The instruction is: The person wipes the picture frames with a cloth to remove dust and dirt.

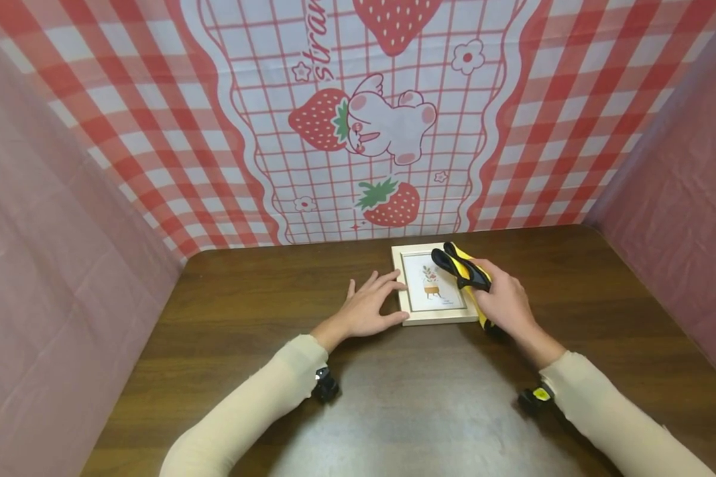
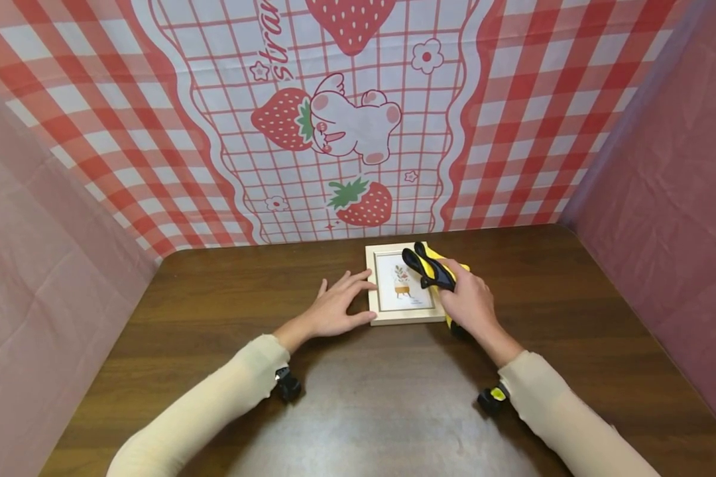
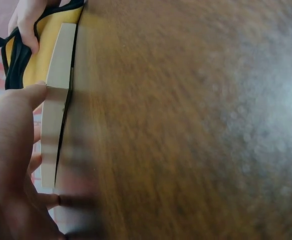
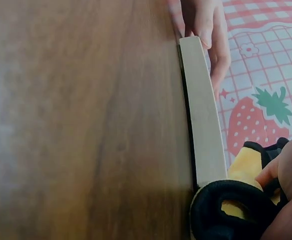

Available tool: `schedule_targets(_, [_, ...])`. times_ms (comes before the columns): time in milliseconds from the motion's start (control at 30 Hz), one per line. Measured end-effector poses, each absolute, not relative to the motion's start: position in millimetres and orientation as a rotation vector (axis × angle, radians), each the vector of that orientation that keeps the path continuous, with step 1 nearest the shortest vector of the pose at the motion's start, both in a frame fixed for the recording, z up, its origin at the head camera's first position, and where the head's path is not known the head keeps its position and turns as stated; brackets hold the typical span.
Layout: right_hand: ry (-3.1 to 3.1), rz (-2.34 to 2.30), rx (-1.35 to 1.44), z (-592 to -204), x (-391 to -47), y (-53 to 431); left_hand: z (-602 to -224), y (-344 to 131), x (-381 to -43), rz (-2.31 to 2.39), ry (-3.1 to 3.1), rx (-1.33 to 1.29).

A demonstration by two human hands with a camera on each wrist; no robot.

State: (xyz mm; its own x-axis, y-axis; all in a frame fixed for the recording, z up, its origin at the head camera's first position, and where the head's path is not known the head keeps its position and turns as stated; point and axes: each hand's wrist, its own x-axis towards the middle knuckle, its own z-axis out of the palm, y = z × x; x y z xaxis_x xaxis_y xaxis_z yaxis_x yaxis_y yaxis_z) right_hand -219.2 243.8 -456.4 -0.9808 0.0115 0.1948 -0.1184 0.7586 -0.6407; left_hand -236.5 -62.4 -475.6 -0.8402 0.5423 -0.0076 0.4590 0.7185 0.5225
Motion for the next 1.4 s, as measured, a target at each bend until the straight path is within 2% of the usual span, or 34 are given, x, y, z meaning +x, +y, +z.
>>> schedule_targets(1033, [-2.913,0.964,0.072,-454.9,-280.1,240.5,-474.3,-64.7,-237.2,0.777,2.742,0.799])
schedule_targets(1400, [-2.905,0.975,0.069,-453.6,-294.1,245.8,-490.3,-63.7,-246.6,0.830,2.753,0.805])
